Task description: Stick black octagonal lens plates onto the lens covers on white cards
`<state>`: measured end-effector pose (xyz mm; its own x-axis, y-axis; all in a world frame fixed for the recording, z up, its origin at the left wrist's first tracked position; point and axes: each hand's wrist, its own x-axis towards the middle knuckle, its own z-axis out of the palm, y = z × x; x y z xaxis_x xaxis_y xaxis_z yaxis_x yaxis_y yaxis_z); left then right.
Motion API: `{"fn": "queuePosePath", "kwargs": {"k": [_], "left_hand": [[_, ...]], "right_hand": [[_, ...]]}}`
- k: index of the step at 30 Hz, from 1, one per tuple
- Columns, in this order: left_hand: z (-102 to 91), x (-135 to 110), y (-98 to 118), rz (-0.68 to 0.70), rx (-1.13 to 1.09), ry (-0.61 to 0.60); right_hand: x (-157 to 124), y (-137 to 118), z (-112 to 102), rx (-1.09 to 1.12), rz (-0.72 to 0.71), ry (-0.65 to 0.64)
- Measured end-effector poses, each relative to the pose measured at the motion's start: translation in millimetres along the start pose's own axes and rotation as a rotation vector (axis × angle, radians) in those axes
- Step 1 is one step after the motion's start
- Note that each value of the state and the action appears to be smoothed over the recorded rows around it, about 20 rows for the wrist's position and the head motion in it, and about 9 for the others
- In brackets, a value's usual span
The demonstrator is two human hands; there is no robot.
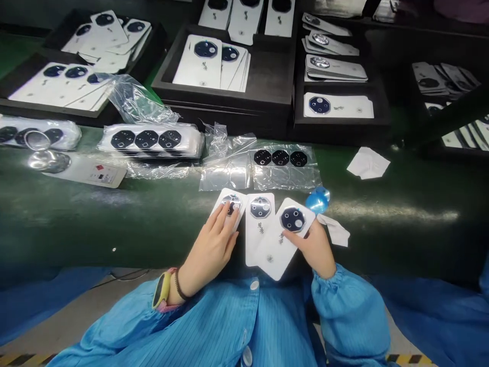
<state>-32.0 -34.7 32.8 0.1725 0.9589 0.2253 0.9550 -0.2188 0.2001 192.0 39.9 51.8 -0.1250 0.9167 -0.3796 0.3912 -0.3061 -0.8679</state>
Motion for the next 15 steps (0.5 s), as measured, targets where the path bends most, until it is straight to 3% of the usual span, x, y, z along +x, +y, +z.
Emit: {"fn": "queuePosePath", "kwargs": {"k": [4, 6, 8, 12, 15], "left_hand": [[-4.5, -9.7, -18.4, 0.223, -0.069, -0.019], [-3.0, -16.3, -23.6, 0.302, -0.076, -0.070], [1.2, -22.8, -22.7, 0.284, -0.068, -0.082], [10.6, -30.8, -6.9, 0.094, -0.049, -0.029], [11.5, -30.1, 2.7, 0.119, -0.081, -0.039]], "right_hand": [[3.9, 1.6, -14.3, -0.028, 0.084, -0.013], [2.8, 2.5, -13.1, -0.157, 0.036, 0.032], [-0.6, 4.5, -4.8, -0.291, -0.046, 0.086], [-11.0, 11.9, 18.4, -0.505, -0.155, 0.173], [-16.0, 16.8, 27.1, -0.685, -0.301, 0.252]]}}
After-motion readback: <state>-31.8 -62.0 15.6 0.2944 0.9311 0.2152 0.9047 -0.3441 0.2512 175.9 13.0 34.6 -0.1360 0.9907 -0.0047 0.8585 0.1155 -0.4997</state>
